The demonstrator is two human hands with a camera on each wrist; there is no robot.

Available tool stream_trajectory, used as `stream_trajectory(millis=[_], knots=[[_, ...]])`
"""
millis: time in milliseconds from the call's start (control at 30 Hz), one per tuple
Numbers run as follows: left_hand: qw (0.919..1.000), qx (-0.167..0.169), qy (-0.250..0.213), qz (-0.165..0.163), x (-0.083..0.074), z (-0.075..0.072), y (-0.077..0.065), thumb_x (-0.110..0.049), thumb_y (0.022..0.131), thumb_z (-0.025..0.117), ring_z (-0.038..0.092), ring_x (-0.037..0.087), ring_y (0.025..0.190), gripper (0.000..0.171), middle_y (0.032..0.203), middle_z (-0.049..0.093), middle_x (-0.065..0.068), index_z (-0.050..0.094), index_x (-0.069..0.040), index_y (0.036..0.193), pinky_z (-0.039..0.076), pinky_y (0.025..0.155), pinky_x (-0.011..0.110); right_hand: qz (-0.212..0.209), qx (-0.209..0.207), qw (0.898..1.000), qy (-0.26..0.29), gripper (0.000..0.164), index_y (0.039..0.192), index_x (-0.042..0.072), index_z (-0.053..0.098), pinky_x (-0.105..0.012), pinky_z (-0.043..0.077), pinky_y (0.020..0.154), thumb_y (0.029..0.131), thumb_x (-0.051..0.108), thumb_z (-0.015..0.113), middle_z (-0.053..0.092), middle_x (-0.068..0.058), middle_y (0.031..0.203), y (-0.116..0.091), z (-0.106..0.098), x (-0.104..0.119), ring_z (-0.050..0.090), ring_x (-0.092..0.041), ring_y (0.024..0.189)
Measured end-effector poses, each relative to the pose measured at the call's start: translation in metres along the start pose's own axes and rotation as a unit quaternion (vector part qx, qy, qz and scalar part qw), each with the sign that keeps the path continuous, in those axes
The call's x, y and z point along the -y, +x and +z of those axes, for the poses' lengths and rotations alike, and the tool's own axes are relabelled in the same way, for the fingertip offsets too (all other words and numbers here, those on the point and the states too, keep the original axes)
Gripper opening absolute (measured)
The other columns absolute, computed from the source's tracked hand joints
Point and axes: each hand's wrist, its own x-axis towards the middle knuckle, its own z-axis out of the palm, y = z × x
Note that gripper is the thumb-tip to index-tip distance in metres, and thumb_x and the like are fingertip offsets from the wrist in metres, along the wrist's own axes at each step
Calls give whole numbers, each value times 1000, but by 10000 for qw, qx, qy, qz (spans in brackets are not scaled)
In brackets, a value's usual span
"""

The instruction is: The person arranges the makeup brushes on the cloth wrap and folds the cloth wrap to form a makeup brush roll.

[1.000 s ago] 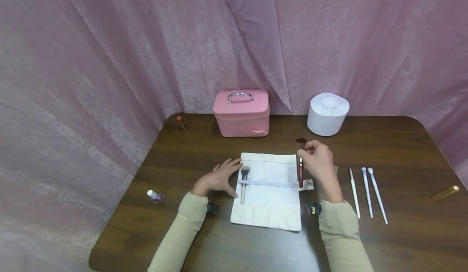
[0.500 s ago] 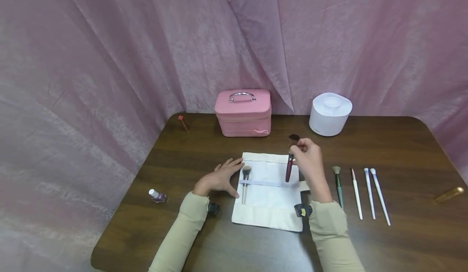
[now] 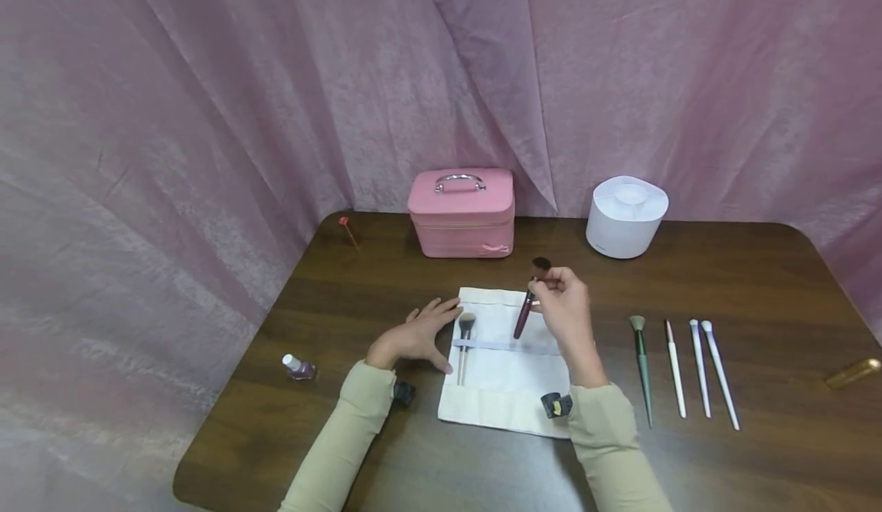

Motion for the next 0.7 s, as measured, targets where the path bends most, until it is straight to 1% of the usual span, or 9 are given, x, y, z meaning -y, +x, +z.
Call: stream_trajectory(millis=[167, 267, 400, 500, 700], knots=[[10000, -36, -5, -30, -1, 0, 1, -27, 73, 94, 5, 29, 155, 108, 169, 15, -1, 32, -15, 160, 8, 119, 61, -9, -37, 9998, 179, 16, 111, -7, 52, -26, 59, 73, 99, 2, 57, 59, -11, 101, 1, 10, -5, 60, -10, 86], [10000, -47, 31, -36, -1, 1, 2, -28, 73, 94, 5, 30, 155, 108, 169, 15, -1, 32, -15, 160, 9, 118, 61, -10, 21, 9997, 263, 17, 113, -9, 52, -27, 59, 73, 99, 1, 57, 59, -11, 100, 1, 17, -8, 60, -9, 85], [9999, -39, 97, -60, 0, 1, 3, -28, 72, 94, 6, 30, 155, 109, 169, 16, -1, 32, -15, 160, 9, 118, 61, -4, 166, 9995, 254, 19, 115, -10, 52, -28, 59, 74, 100, 0, 56, 59, -12, 100, 1, 25, -14, 60, -8, 84], [9999, -29, 104, -68, 1, 2, 3, -28, 72, 94, 6, 30, 155, 108, 169, 16, -1, 32, -15, 160, 9, 118, 61, -15, 243, 9993, 280, 18, 114, -10, 51, -27, 59, 73, 99, -1, 56, 58, -12, 98, 1, 29, -17, 61, -8, 81], [9999, -40, 126, -40, 3, 3, 3, -29, 72, 94, 6, 30, 155, 109, 169, 16, -1, 32, -14, 160, 9, 118, 62, -36, 391, 9991, 149, 19, 115, -11, 51, -28, 59, 74, 99, -1, 56, 59, -14, 101, 2, 32, -23, 63, -6, 79]])
